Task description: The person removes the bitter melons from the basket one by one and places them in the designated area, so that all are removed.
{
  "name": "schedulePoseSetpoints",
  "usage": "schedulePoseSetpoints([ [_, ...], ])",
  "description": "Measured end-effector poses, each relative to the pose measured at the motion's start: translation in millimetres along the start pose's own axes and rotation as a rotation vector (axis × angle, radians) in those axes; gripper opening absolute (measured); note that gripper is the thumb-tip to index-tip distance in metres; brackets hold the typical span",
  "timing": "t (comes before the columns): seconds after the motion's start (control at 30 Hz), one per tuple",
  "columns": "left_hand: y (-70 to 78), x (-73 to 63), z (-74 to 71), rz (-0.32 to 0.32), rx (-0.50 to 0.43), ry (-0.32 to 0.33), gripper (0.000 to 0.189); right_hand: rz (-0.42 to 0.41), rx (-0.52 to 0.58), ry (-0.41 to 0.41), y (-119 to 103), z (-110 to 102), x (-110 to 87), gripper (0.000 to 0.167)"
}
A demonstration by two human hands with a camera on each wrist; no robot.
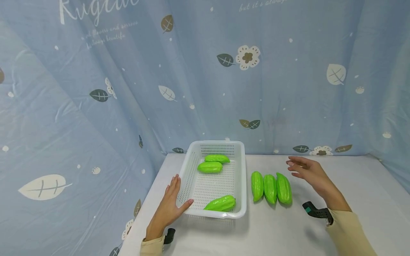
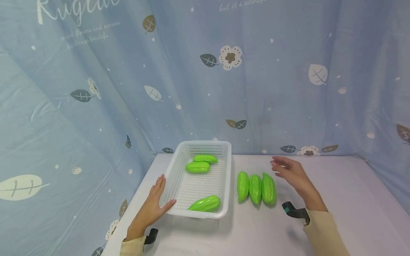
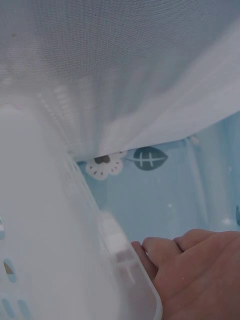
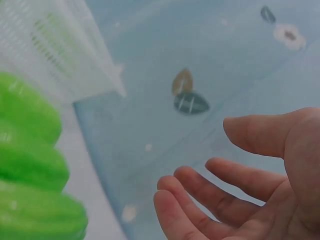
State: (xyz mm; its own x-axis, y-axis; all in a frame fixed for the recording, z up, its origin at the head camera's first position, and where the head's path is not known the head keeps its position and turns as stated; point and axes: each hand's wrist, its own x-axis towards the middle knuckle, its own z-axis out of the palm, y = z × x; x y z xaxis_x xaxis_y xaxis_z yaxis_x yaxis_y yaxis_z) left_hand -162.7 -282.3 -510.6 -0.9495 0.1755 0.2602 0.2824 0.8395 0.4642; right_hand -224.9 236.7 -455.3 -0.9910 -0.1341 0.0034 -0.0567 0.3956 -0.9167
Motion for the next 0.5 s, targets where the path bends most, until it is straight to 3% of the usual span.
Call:
schedulePoseSetpoints([
  [0.27, 0.9, 0.8, -1.3, -0.009, 0.009, -0.009, 0.103, -0.115, 0.014, -0.036, -42, 15, -2.2, 0.055],
  [0.5, 0.1, 1.2, -1.1, -0.017, -0.018, -0.020, 0.104, -0.167, 0.006, -0.076, -71, 35, 0.4, 0.053],
])
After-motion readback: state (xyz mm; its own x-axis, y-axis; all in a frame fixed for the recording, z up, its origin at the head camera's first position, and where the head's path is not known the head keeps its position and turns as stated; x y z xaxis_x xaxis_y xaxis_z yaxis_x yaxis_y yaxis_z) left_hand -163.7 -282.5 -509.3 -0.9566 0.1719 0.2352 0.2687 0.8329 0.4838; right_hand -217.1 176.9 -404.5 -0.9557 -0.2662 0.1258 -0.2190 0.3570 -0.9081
